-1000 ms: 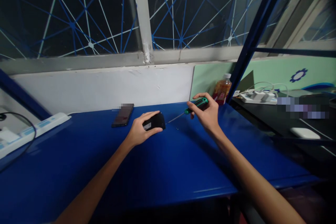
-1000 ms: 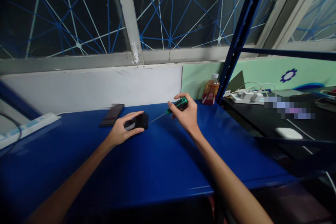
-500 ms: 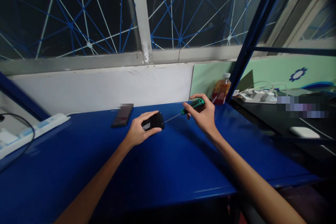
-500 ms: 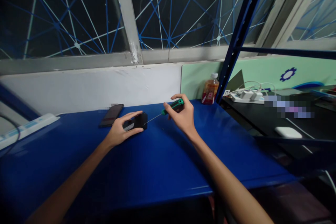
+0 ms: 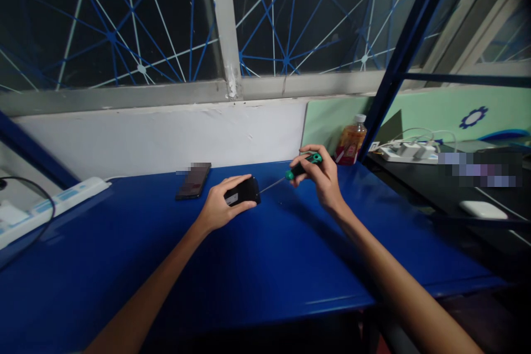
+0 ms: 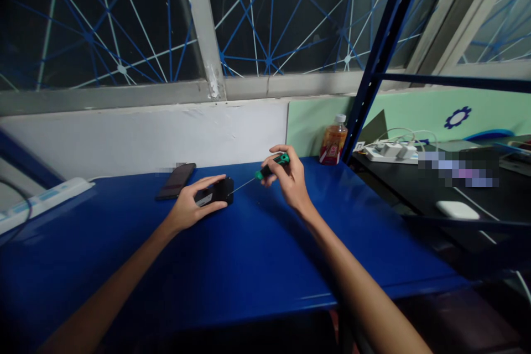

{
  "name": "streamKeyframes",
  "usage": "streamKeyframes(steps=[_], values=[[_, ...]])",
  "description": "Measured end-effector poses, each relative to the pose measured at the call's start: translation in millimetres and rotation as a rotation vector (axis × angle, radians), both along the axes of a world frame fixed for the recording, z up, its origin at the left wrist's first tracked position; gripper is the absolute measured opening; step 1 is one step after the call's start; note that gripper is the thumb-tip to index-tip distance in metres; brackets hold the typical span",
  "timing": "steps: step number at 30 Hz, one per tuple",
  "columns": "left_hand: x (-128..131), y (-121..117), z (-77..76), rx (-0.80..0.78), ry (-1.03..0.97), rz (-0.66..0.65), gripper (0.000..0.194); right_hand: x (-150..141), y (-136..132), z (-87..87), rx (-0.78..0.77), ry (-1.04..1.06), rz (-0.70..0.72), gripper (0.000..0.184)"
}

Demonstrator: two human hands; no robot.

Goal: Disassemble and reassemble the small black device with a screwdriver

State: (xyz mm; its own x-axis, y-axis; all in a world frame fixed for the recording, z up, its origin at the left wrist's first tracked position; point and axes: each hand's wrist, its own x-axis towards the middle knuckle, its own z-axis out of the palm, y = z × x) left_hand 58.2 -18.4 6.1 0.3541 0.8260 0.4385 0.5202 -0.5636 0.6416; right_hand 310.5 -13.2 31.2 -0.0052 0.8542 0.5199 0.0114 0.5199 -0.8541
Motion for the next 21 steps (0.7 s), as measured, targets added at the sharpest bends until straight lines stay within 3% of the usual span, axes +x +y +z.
streamKeyframes(steps=[4, 11, 17, 21], values=[[0.5, -0.9, 1.0, 0.001, 0.009, 0.007, 0.054, 0.8, 0.9, -0.5, 0.009, 0.028, 0.021, 0.028], [2.4, -2.0, 2.0, 0.003, 0.010, 0.003, 0.055, -4.3, -0.7, -1.1, 0.039, -0.057, -0.224, 0.033], [2.7, -1.3, 0.6, 0.018, 0.007, 0.005, 0.054, -0.9, 0.1, -1.5, 0.023, 0.033, 0.032, 0.033], [1.9, -0.9, -0.7, 0.025, 0.010, 0.005, 0.053, -1.9, -0.1, -1.0, 0.012, 0.020, -0.034, 0.035]])
